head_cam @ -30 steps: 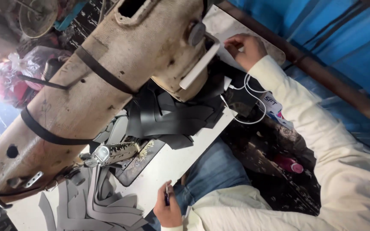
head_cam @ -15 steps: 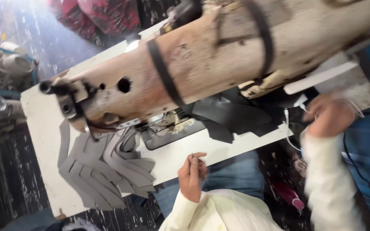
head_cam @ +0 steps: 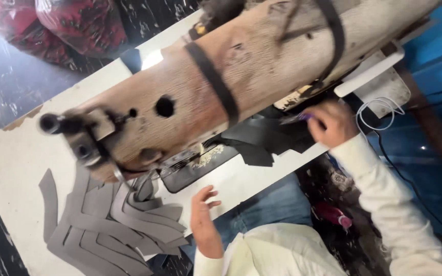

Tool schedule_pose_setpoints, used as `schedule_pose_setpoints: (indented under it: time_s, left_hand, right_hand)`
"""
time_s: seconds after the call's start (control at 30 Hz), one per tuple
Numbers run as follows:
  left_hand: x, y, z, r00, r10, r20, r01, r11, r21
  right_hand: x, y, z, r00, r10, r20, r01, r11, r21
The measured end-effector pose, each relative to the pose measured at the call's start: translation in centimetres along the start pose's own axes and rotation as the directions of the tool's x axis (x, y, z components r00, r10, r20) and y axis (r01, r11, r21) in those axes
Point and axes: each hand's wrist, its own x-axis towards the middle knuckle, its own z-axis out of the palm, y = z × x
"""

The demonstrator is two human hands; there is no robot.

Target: Stitching together various shoe components using an industrial sewing machine.

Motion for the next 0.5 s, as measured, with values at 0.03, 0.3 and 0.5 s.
schedule_pose_setpoints:
  time_s: [0.03, 0.3, 0.5]
  left_hand:
    - [0.9, 0.6, -0.6, 1.0, 0.001, -0.007, -0.001, 1.0, -0.004]
    - [7.9, 0.8, -2.6, 0.898, -0.43, -0.088, 0.25, 0.666, -0.702]
    - [10.7, -3.3, -2.4, 0.877, -0.457, -0.148, 0.174, 0.588, -0.79]
  right_hand:
    - [-0.3, 1.9, 0.6, 1.0, -0.008, 0.002, 0.008, 1.0, -0.001]
    - [0.2, -5.5, 0.2, 0.965, -0.055, -0.255, 0.022, 0.991, -0.13]
    - [1.8, -21.3, 3.3, 0.997, -0.051, -0.063, 0.075, 0.889, 0.452]
